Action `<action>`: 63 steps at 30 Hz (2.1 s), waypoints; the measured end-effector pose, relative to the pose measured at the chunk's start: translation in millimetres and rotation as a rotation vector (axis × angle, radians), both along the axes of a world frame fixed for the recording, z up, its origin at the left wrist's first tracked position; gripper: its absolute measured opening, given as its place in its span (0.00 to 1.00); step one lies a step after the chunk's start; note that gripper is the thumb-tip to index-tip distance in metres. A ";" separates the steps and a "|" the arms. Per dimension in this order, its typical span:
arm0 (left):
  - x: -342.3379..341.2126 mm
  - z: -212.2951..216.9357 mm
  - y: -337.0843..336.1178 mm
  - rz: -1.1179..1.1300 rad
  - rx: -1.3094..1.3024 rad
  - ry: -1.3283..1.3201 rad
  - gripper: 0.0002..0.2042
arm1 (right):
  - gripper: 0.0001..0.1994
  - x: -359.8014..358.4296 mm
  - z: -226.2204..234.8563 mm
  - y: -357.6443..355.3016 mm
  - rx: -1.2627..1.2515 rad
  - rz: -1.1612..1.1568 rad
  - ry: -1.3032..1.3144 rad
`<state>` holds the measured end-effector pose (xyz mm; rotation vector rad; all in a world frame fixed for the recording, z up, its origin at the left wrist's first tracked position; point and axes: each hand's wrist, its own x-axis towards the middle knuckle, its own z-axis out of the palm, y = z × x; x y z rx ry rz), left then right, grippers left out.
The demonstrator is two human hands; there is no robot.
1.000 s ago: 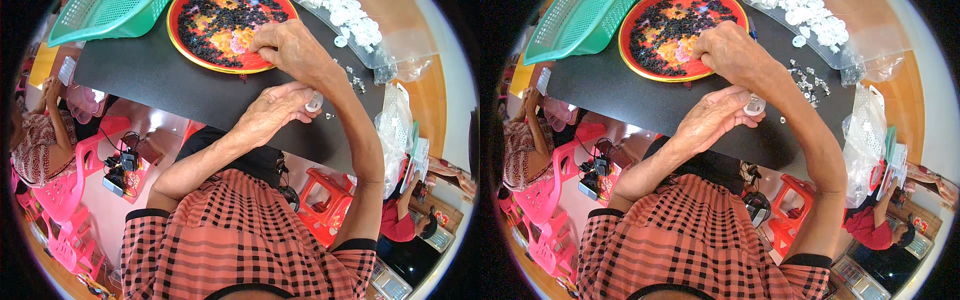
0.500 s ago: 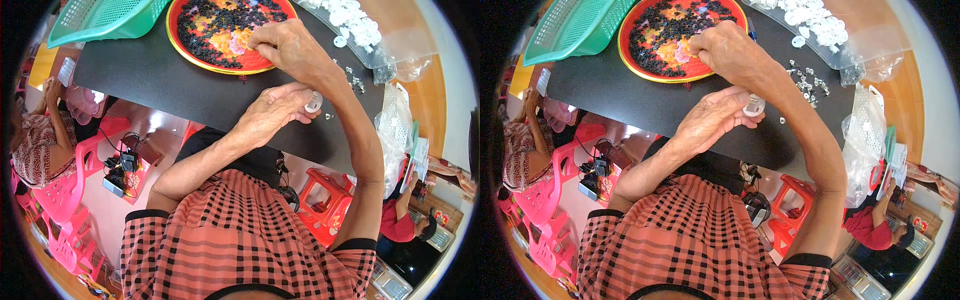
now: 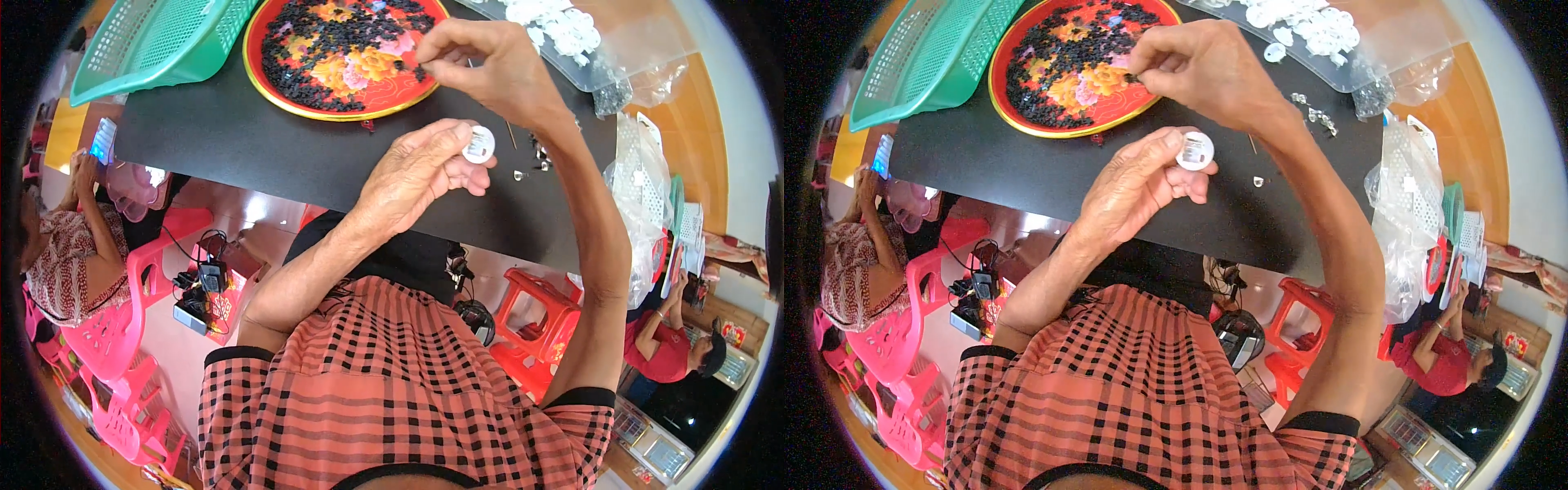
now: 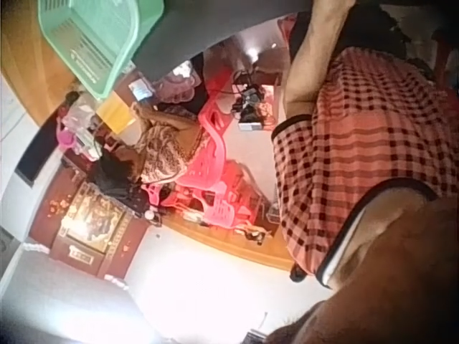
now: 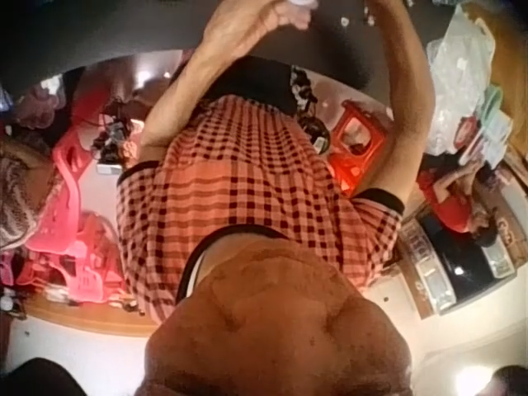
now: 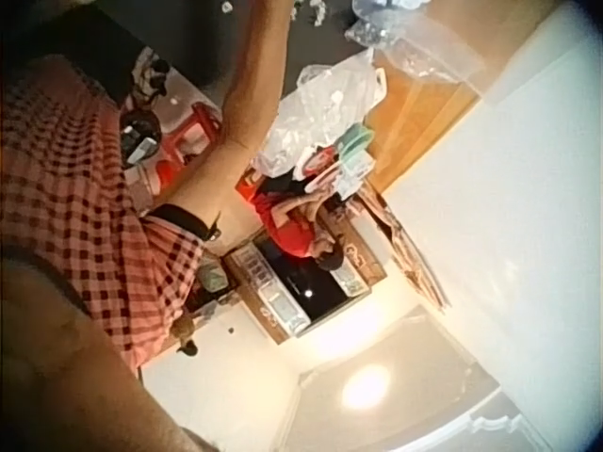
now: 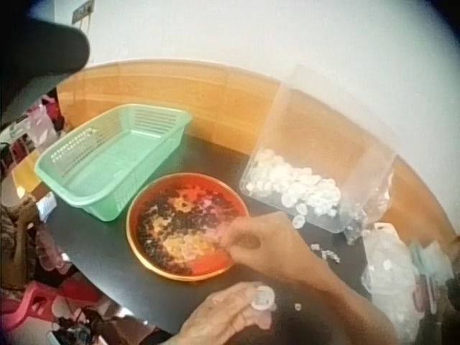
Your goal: The person assembles small components by picking up metal pieces and inserting them into white plastic bases by hand.
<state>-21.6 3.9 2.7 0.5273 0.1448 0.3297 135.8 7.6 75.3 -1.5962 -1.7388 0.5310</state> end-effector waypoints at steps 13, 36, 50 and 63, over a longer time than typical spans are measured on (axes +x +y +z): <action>2.3 -6.8 1.4 0.036 0.031 -0.005 0.17 | 0.03 3.5 22.8 -78.3 -0.048 -0.040 0.003; 3.1 -6.9 -2.7 0.041 0.159 0.010 0.17 | 0.03 -8.2 17.5 -78.1 -0.010 -0.048 -0.168; 1.4 -9.0 -1.7 0.030 0.143 -0.009 0.17 | 0.02 -8.2 14.5 -78.8 -0.002 -0.049 -0.119; 0.6 -8.9 -1.1 0.030 0.178 0.000 0.18 | 0.02 3.5 6.3 -80.3 -0.093 -0.101 0.080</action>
